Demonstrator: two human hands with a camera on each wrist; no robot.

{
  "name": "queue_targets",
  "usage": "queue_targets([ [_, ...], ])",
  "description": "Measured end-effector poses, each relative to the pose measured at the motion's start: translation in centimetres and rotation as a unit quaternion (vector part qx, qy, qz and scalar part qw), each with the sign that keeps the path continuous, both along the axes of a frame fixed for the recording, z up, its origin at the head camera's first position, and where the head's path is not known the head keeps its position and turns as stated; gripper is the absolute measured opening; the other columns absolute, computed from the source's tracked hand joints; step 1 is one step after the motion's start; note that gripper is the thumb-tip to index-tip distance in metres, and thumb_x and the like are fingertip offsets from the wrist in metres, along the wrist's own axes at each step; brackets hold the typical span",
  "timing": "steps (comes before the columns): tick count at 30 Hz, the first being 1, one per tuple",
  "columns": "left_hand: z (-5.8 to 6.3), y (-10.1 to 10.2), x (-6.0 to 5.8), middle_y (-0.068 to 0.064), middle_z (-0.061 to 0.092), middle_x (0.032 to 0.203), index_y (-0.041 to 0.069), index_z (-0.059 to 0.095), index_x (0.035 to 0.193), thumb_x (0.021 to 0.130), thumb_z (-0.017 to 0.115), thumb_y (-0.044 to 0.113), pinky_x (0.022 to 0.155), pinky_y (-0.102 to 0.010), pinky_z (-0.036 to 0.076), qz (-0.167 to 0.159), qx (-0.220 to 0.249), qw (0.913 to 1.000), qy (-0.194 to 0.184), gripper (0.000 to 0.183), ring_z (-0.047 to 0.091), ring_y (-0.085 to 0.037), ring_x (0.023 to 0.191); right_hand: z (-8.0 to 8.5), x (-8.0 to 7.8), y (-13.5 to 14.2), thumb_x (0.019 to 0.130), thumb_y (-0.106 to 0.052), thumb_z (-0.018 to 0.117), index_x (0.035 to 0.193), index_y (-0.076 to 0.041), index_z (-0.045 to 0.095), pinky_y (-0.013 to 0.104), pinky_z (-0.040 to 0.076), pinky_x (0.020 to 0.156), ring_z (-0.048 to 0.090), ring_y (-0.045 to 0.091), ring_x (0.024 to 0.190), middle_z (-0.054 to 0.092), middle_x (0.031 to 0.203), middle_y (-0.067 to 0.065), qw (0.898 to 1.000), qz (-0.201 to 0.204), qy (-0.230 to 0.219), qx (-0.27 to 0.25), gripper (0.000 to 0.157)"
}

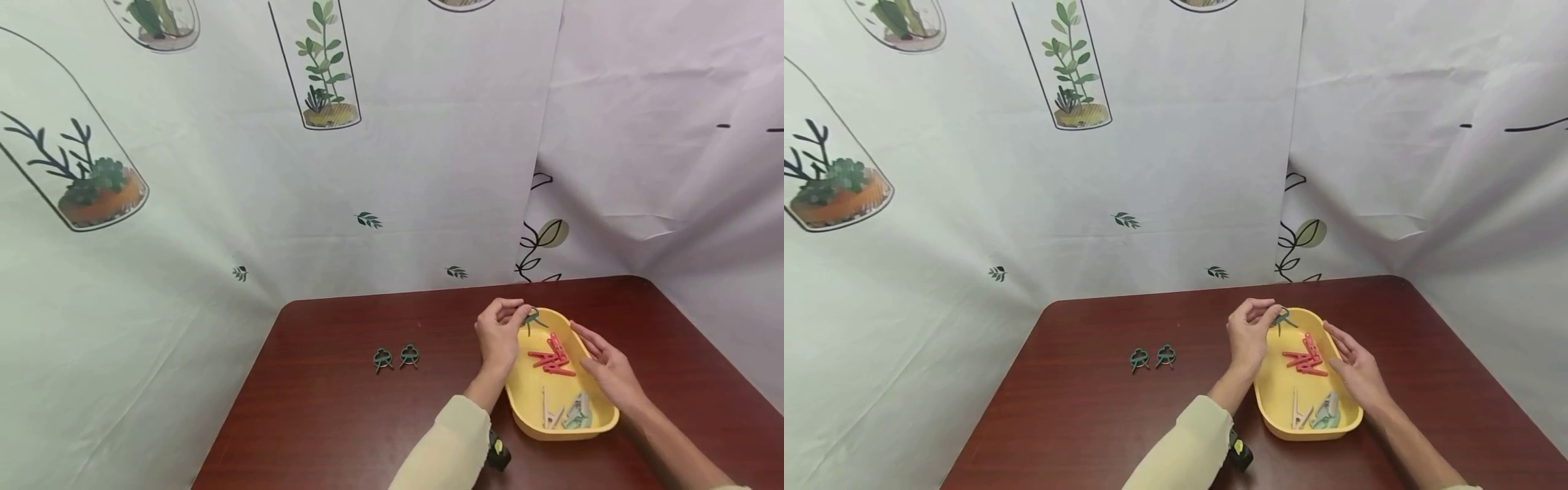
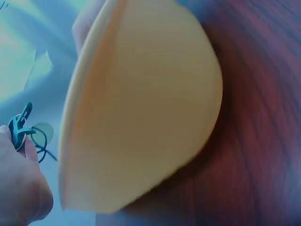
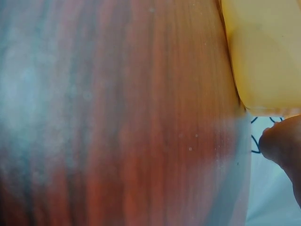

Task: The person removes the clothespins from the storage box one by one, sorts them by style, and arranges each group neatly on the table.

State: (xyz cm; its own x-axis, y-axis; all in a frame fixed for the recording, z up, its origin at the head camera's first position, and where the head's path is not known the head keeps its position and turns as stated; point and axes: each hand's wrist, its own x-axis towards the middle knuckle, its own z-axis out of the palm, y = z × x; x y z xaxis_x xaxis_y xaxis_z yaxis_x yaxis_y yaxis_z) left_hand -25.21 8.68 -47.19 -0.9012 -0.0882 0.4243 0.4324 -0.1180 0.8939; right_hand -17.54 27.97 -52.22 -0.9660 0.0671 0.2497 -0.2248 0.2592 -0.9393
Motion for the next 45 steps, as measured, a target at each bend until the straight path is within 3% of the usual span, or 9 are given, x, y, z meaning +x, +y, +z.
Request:
queue_targets([
  [5,0.3,-1.7,-0.9,0.003,0.080,0.090,0.014,0.082,0.097,0.091,0.086,0.015,0.073,-0.025,0.061,0.015,0.003,0.9998,-0.014,0.007,0.075,-0.009,0.079,-0.1,0.2,0.2,0.106,0.008,0.049,0.162,0.003,0.035,0.008,0.049,0.090,0.044,-0.026,0.123,0.039,0.167,-0.007,1.000,0.003,0.008,0.003,0.058],
  [8,0.3,-2.8,-1.4,0.006,0.080,0.091,0.015,0.083,0.098,0.091,0.086,0.014,0.074,-0.025,0.061,0.026,0.006,0.9994,-0.020,0.008,0.075,-0.009,0.079,0.0,0.2,0.3,0.107,0.006,0.049,0.162,0.004,0.035,0.006,0.048,0.090,0.043,-0.026,0.123,0.038,0.169,-0.004,1.000,0.001,0.012,0.011,0.057],
  [14,0.2,-5.9,-2.3,-0.001,0.080,0.094,0.012,0.083,0.102,0.092,0.085,0.017,0.071,-0.023,0.060,0.030,0.004,0.9995,-0.013,0.011,0.077,-0.017,0.083,0.1,0.1,0.3,0.107,0.005,0.048,0.162,0.005,0.035,0.006,0.047,0.091,0.042,-0.026,0.123,0.037,0.169,0.003,1.000,-0.005,0.012,0.019,0.056],
  [21,-0.8,-9.7,-3.6,0.005,0.079,0.093,0.017,0.082,0.103,0.095,0.083,0.020,0.076,-0.025,0.060,0.041,-0.064,0.9967,-0.029,0.009,0.075,-0.012,0.087,0.2,0.1,0.3,0.107,0.005,0.049,0.162,0.004,0.034,0.009,0.050,0.090,0.044,-0.026,0.122,0.039,0.168,-0.001,1.000,0.000,0.010,0.014,0.057],
  [33,-1.2,-14.9,-4.0,0.004,0.080,0.091,0.018,0.084,0.103,0.093,0.085,0.023,0.069,-0.023,0.053,0.025,-0.157,0.9851,-0.067,0.011,0.074,-0.010,0.084,0.0,0.1,0.1,0.107,0.006,0.048,0.162,0.005,0.034,0.006,0.046,0.091,0.042,-0.026,0.123,0.037,0.169,0.004,1.000,-0.002,0.013,0.020,0.056],
  [45,-2.0,-17.6,-4.1,0.005,0.079,0.087,0.012,0.083,0.102,0.093,0.084,0.019,0.066,-0.026,0.052,0.023,-0.227,0.9689,-0.096,0.011,0.070,-0.008,0.076,0.0,0.0,-0.2,0.107,0.005,0.048,0.161,0.007,0.034,0.005,0.045,0.092,0.041,-0.026,0.122,0.036,0.170,0.008,1.000,-0.006,0.010,0.028,0.056],
])
